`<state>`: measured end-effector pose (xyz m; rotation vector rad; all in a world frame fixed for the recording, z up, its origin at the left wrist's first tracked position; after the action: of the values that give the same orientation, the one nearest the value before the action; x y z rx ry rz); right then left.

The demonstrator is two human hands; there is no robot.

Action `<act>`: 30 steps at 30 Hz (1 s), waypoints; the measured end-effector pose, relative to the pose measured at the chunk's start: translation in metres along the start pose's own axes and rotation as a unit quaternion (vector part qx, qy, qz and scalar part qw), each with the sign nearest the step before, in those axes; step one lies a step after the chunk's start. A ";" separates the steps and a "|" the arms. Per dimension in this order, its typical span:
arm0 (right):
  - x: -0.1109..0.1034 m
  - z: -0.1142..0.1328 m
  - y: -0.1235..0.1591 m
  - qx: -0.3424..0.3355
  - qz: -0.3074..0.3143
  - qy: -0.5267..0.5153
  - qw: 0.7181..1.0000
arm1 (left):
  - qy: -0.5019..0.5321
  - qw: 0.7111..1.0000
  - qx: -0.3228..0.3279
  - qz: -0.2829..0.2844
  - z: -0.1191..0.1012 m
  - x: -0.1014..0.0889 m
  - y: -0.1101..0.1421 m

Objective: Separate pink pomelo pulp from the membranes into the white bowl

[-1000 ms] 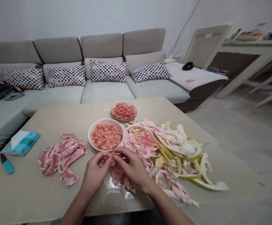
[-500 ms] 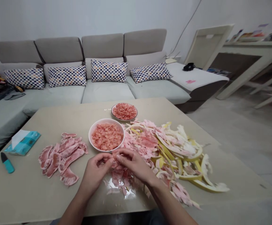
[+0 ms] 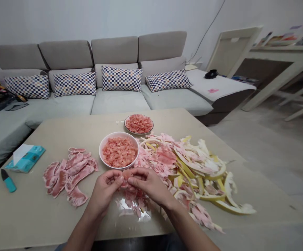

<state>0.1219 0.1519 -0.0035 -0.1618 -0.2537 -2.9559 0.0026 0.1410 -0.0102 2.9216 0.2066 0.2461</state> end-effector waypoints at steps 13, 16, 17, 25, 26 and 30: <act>0.002 0.015 -0.003 -0.079 -0.042 0.043 0.995 | 0.095 0.995 -0.038 -0.022 0.010 -0.003 -0.003; 0.006 0.015 -0.004 -0.067 -0.021 0.024 0.997 | 0.159 0.984 -0.082 0.012 0.018 0.005 -0.003; 0.007 0.013 -0.005 -0.055 -0.010 0.013 0.998 | 0.184 0.978 -0.097 0.025 0.021 0.008 -0.003; 0.007 0.013 -0.007 -0.043 0.021 -0.045 0.998 | 0.320 0.927 -0.168 0.104 0.025 0.032 0.007; 0.008 0.012 -0.008 -0.042 0.025 -0.053 0.997 | 0.327 0.924 -0.171 0.104 0.025 0.033 0.008; 0.014 0.005 -0.008 -0.014 0.045 -0.120 0.992 | 0.331 0.922 -0.180 0.094 0.028 0.032 0.008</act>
<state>0.1072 0.1586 0.0020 -0.5198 -0.2279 -2.8484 0.0398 0.1330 -0.0306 2.3866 -0.0269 1.1665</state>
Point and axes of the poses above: each hand's wrist, its own y-axis away from the middle knuckle, its own x-axis out of the palm, z = x × y, the point moved 10 cm from there along -y, towards the middle knuckle, and after that the axes turned 13 degrees about -z, right-handed, at the moved point
